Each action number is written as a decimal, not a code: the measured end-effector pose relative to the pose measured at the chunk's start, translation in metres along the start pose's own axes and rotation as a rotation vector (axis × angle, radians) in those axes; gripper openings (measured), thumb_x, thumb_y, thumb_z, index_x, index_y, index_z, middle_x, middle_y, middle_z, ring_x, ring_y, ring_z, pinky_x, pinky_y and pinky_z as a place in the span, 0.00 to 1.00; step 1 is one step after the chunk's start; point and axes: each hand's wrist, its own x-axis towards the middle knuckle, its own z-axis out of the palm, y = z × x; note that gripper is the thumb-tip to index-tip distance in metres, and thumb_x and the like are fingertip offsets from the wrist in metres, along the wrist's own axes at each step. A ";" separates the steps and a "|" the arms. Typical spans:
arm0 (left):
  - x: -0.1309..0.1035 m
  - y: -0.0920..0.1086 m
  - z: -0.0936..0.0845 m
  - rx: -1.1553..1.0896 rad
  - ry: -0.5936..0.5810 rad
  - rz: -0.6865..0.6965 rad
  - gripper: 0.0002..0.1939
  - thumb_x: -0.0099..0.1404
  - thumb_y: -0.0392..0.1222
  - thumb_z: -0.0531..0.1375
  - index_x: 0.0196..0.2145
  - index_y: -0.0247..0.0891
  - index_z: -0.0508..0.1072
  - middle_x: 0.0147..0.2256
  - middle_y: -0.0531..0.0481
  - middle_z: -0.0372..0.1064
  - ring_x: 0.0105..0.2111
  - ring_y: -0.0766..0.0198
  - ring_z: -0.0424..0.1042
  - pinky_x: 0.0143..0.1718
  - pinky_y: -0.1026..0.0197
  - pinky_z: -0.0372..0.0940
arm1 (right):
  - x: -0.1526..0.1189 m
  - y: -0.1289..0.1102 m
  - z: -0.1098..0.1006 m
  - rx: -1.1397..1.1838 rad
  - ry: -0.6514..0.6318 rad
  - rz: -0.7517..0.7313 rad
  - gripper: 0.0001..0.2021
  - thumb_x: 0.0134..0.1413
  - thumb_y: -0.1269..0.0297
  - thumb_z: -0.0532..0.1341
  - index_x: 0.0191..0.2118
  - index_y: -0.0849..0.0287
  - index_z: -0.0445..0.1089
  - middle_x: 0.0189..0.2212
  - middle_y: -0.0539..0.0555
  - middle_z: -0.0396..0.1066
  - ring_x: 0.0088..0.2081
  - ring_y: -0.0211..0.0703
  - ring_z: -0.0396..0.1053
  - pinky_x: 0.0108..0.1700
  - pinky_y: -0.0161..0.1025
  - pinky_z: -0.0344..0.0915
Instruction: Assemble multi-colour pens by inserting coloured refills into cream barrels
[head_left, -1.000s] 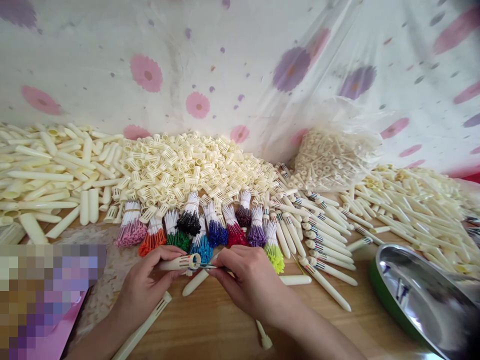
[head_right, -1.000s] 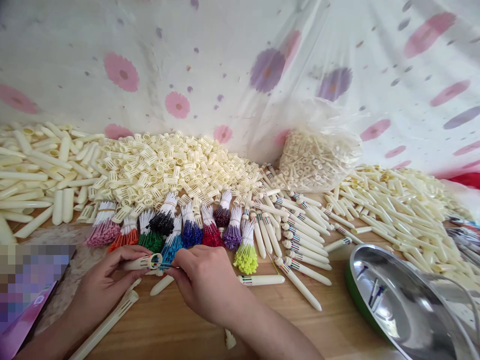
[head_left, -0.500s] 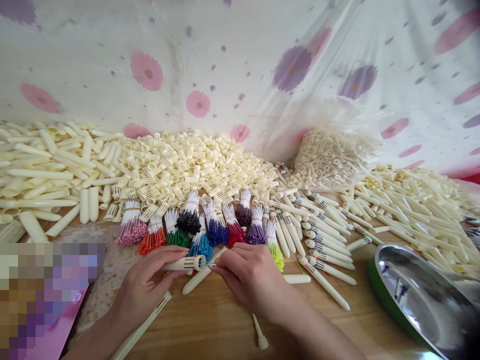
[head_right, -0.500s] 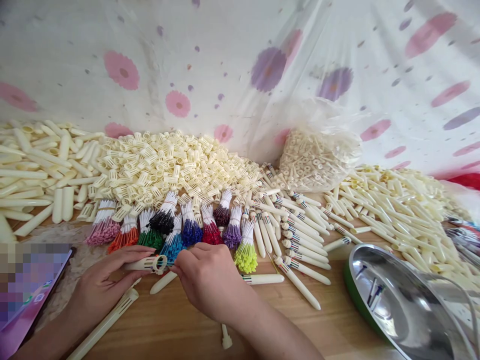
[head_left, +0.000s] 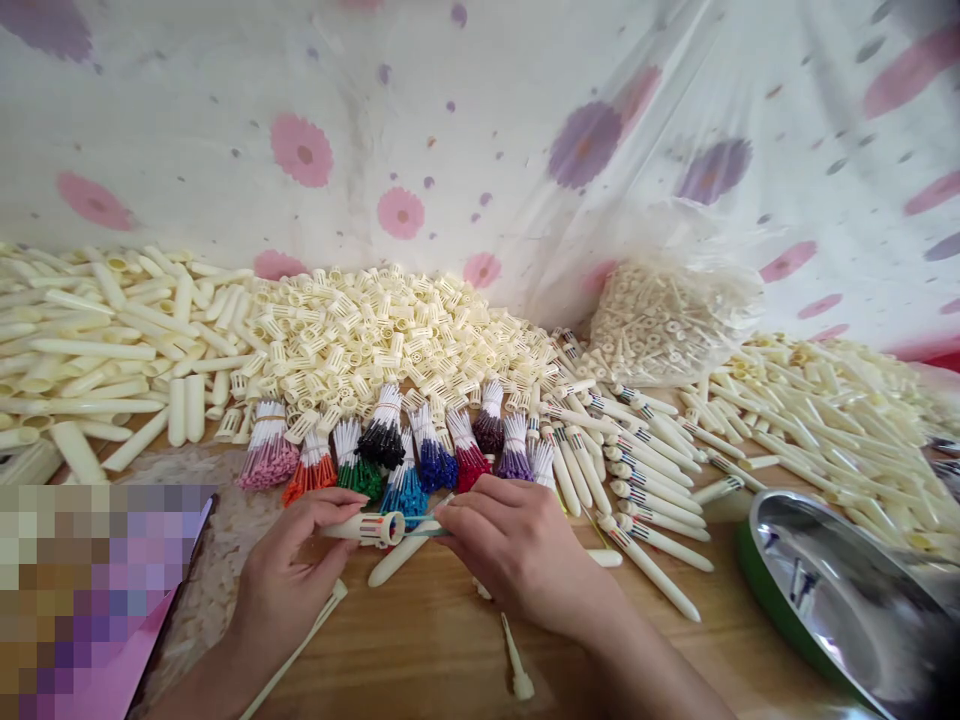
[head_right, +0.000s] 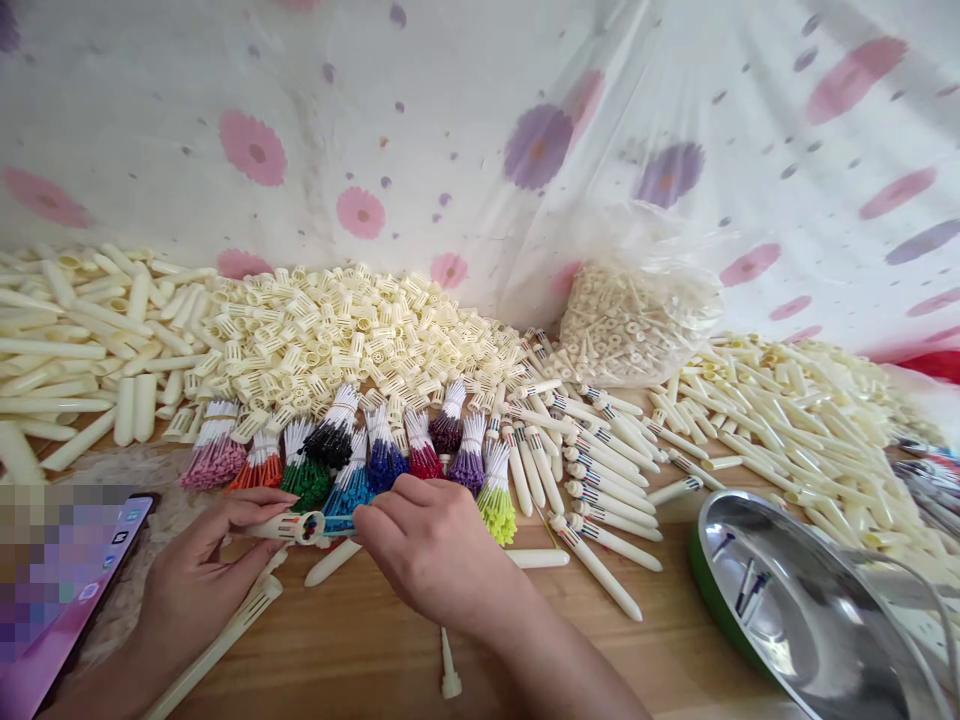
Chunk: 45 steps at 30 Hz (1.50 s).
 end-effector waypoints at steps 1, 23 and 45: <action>0.000 0.000 0.000 -0.009 0.006 -0.019 0.06 0.55 0.32 0.59 0.30 0.42 0.71 0.35 0.51 0.75 0.35 0.60 0.75 0.35 0.61 0.72 | 0.000 0.000 -0.001 0.098 0.028 0.056 0.06 0.61 0.68 0.52 0.36 0.59 0.66 0.27 0.53 0.72 0.30 0.39 0.66 0.30 0.35 0.59; -0.001 -0.002 0.005 -0.045 -0.022 -0.146 0.06 0.55 0.33 0.59 0.29 0.42 0.70 0.35 0.52 0.73 0.36 0.61 0.74 0.37 0.60 0.70 | 0.004 -0.021 0.029 0.731 0.067 0.433 0.04 0.60 0.63 0.53 0.39 0.57 0.58 0.30 0.51 0.70 0.31 0.38 0.68 0.32 0.33 0.62; 0.017 -0.007 -0.006 -0.526 0.090 -0.430 0.11 0.47 0.40 0.69 0.25 0.40 0.68 0.29 0.54 0.69 0.29 0.67 0.70 0.30 0.67 0.67 | -0.008 0.009 0.054 -0.201 -0.530 0.117 0.04 0.51 0.75 0.59 0.34 0.62 0.67 0.33 0.55 0.70 0.35 0.46 0.65 0.30 0.39 0.59</action>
